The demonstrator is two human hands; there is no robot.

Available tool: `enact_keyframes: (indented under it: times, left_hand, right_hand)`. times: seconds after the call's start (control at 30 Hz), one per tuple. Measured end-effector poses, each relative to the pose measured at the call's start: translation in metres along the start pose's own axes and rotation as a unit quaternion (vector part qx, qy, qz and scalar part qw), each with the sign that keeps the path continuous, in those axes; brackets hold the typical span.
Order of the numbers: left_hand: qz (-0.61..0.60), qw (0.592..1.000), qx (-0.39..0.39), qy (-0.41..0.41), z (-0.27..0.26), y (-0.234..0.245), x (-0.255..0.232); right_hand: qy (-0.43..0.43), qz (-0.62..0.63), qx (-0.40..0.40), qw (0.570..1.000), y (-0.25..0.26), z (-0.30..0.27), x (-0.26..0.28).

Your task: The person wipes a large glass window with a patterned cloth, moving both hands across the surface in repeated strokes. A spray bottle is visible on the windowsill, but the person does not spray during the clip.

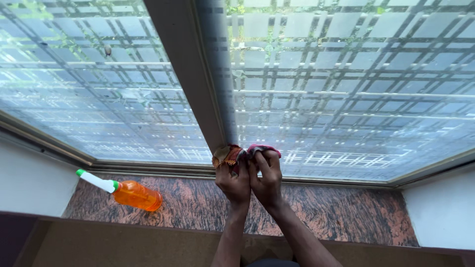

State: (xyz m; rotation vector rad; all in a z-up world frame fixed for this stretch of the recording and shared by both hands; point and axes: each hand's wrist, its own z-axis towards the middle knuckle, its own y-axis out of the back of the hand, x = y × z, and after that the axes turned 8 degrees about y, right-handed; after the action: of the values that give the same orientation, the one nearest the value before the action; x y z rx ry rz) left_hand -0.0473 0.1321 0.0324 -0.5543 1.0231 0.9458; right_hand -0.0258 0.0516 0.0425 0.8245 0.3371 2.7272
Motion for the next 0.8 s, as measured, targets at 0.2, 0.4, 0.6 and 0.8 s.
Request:
enact_keyframes:
  times: [0.2, 0.4, 0.6, 0.8]
  left_hand:
    - [-0.014, 0.997, 0.055, -0.046, -0.033, -0.041, -0.025]
    - [-0.072, 0.987, 0.127, -0.072, -0.095, -0.121, -0.061]
    - [-0.105, 0.966, 0.222, -0.080, -0.172, -0.203, -0.109]
    - [-0.084, 0.931, 0.305, -0.183, -0.238, -0.284, -0.162]
  right_hand:
    - [0.005, -0.062, -0.076, 0.995, 0.053, 0.008, -0.022]
    - [-0.050, -0.072, -0.143, 0.986, 0.152, 0.013, -0.074]
    - [-0.094, -0.080, -0.212, 0.969, 0.260, 0.001, -0.140]
    - [-0.120, 0.057, -0.301, 0.944, 0.363, -0.019, -0.217]
